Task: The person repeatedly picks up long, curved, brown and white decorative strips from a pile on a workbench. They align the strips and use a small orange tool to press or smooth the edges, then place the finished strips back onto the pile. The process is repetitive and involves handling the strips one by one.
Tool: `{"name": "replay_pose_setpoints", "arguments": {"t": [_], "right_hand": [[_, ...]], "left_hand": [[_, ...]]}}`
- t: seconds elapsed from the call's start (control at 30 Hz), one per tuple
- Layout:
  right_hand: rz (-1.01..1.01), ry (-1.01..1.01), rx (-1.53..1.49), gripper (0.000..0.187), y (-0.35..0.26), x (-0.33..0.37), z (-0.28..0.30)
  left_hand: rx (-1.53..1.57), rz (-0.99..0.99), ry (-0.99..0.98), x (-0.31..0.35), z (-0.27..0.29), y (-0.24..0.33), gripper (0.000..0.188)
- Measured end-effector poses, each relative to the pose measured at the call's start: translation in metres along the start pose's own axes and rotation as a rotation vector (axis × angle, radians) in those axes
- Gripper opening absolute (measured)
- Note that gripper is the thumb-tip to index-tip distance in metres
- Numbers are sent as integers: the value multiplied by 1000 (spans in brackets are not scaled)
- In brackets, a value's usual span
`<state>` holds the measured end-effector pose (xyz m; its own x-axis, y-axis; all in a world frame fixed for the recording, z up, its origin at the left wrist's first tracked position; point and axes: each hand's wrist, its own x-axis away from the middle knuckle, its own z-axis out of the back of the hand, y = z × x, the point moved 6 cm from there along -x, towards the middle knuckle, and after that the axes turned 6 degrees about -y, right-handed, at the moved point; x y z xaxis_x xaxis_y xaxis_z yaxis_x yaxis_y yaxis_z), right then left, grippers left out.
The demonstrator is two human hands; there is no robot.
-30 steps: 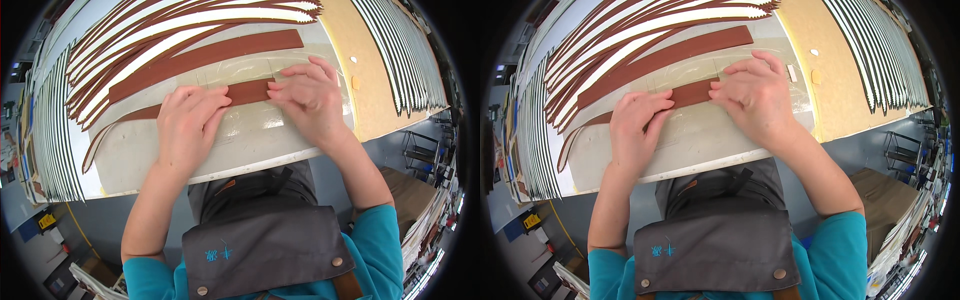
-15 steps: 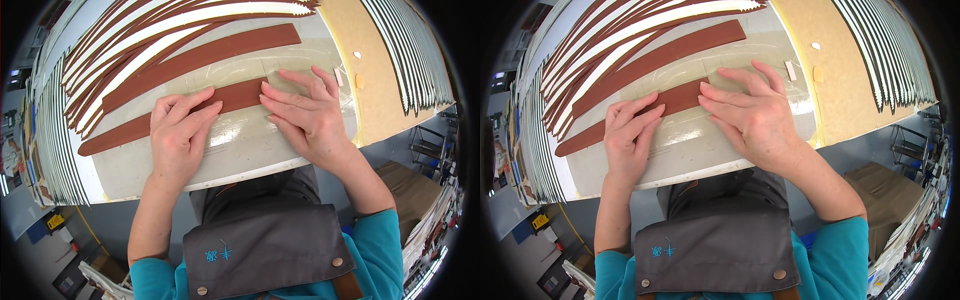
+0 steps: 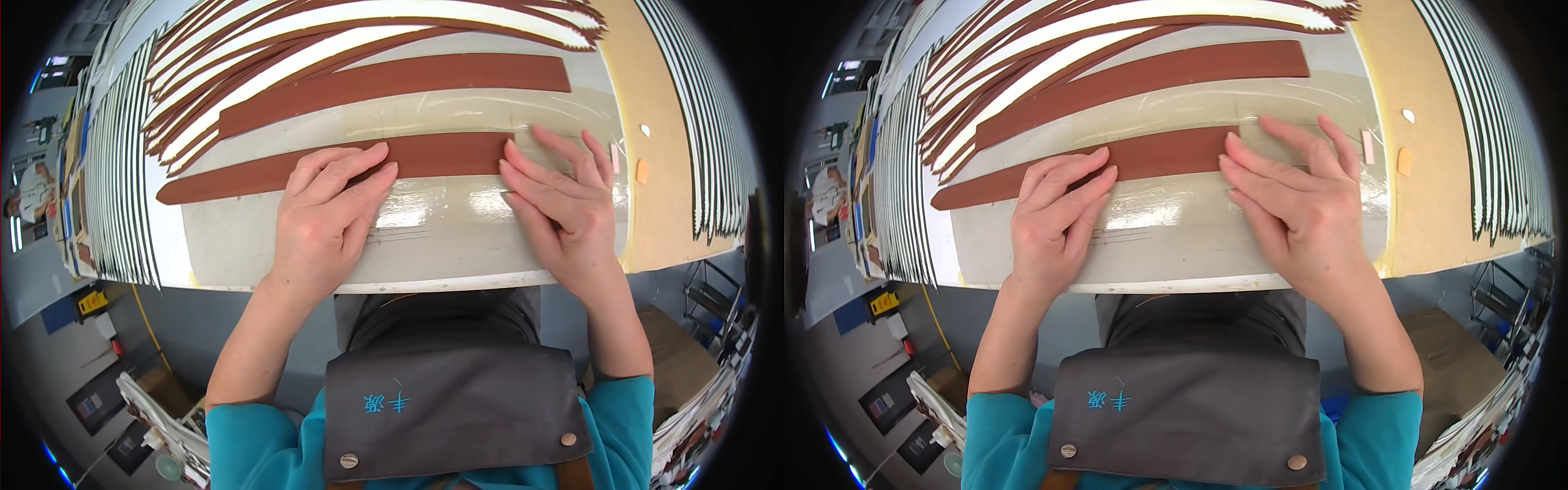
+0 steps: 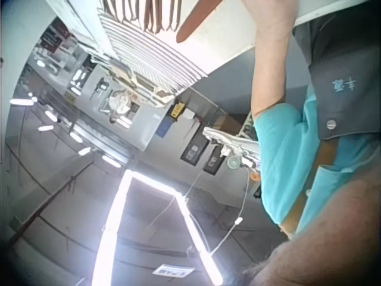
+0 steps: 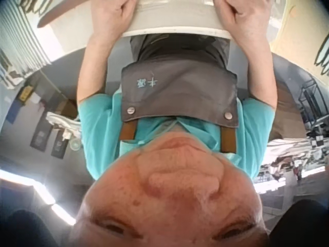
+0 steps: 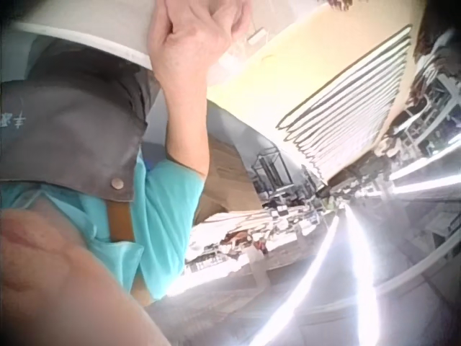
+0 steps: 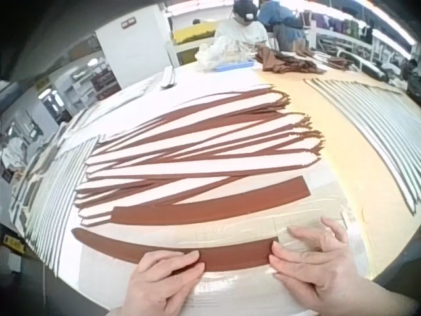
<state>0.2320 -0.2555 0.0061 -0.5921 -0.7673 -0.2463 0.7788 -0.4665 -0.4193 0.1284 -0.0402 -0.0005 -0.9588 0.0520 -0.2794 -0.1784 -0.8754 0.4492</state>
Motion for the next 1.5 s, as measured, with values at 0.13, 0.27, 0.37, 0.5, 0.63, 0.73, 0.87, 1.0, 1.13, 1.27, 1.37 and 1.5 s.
{"name": "replay_pose_setpoints", "arguments": {"t": [0.13,0.27,0.37,0.5,0.63,0.73,0.87,1.0,1.13,1.27,1.37,1.5], "right_hand": [[3,-25,-5,29,1,-1,-3],[-7,-51,20,29,-1,-2,-1],[-8,-58,25,29,-1,-2,-1],[-18,-65,35,29,-1,-2,-1],[-21,-66,44,29,-3,-2,-1],[3,-52,30,29,-2,-2,-2],[-48,95,-151,30,16,5,8],[-337,318,-355,29,68,36,36],[-597,277,-132,33,118,76,78],[-763,261,-143,43,128,87,77],[-716,231,-22,40,122,68,74],[-754,97,-51,34,127,56,73]], "left_hand": [[-30,6,-24,3,1,1,33],[-62,0,-25,1,0,1,34],[-91,-4,-33,-1,1,2,33],[-83,-34,-24,-5,1,-1,30],[-96,-22,-28,-6,0,0,29],[-101,-24,9,-3,-2,-3,30],[-94,6,1,-2,-3,0,27],[-99,4,-9,0,-1,1,27],[-96,-3,-8,-1,-2,0,27],[-123,11,-25,-1,-5,1,26],[-130,16,-25,1,-5,-1,27],[-91,19,-20,3,-4,-2,26]]}}
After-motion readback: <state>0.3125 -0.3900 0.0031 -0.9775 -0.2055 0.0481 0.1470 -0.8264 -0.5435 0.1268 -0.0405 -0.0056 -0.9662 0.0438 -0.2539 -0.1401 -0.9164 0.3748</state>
